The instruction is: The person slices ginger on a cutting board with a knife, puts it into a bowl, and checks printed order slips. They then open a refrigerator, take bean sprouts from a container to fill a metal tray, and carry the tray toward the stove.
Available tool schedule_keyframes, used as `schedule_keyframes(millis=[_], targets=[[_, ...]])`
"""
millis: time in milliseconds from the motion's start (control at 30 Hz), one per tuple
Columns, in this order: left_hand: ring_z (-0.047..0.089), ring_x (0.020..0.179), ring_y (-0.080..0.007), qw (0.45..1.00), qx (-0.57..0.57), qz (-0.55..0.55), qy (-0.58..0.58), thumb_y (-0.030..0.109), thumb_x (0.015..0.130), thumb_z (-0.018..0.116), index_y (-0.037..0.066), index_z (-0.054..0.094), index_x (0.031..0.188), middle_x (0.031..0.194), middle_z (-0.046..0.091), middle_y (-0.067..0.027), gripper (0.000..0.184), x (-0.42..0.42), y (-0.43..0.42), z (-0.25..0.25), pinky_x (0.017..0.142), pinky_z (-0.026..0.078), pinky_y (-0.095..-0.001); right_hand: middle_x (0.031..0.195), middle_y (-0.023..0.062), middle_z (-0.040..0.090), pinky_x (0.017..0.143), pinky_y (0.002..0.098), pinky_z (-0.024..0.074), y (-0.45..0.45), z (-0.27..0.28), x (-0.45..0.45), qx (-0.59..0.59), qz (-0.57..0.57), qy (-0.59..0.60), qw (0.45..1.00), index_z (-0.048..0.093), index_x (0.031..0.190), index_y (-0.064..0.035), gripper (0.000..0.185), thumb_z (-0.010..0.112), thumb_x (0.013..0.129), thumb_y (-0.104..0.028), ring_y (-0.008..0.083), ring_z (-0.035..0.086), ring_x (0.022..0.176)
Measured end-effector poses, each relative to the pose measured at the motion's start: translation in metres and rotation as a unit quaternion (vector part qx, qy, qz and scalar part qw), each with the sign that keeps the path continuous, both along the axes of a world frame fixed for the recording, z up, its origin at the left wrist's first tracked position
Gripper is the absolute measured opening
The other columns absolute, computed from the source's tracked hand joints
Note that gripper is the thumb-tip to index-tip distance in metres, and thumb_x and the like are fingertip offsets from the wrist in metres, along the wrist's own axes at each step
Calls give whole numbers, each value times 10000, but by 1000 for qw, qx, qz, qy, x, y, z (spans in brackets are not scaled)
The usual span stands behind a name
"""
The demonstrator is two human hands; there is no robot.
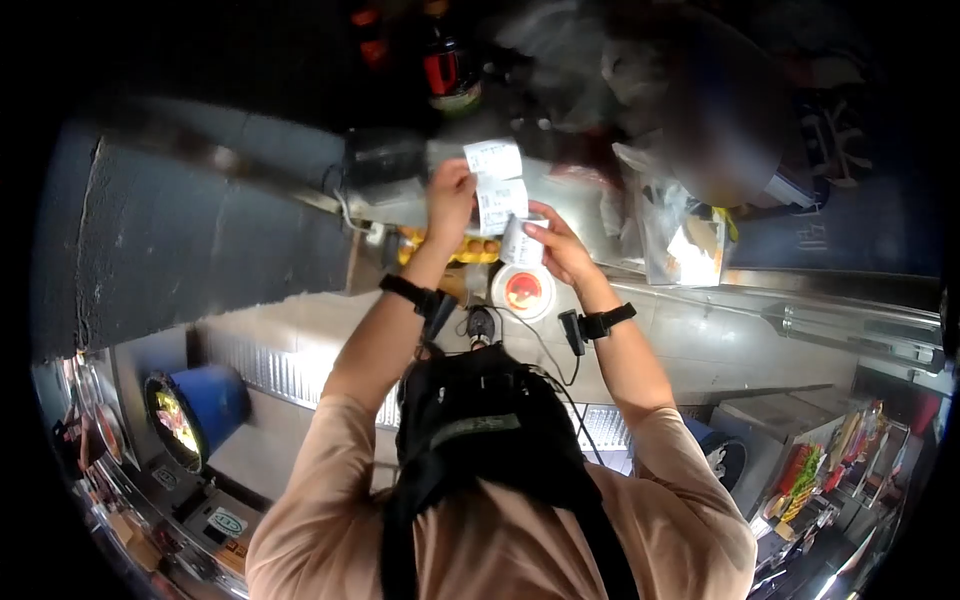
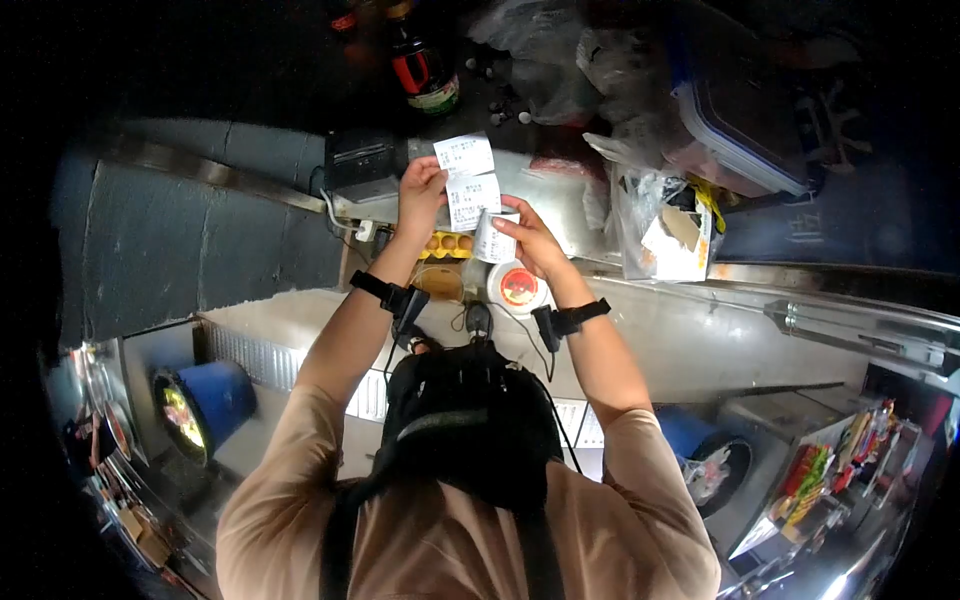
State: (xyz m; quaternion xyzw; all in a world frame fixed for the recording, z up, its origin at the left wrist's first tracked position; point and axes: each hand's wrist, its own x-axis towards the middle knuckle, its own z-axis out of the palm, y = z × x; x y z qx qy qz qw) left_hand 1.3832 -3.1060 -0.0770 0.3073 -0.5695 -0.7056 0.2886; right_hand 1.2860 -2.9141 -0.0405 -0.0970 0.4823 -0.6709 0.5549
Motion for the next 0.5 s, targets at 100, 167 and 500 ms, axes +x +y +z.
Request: schedule_keyframes(millis=[100,167,500], targets=[[644,870,-129,1000,-6,-3,-25,-7,951,517,30,526,1096,992,658,-71,150,-15,-6,-18,743,563,-291,1187,149,597,869,365,569,-7,-5,-13,54,8,-60,997,420,1346,-30,457,609,939,-117,238,643,1036],[642,856,-126,999,-27,9,-39,-14,945,523,25,532,1086,975,662,-72,146,-24,-11,-35,736,552,-276,1184,143,600,870,366,569,-13,-9,-18,67,3,-73,995,425,1342,-25,458,613,932,-108,232,645,1033],[671,838,-274,966,-204,124,-103,4,806,608,48,649,957,882,690,-133,163,-53,-37,-108,767,523,-341,895,100,691,704,315,564,-39,-59,-31,105,-55,21,993,667,967,35,164,629,813,75,188,668,769]])
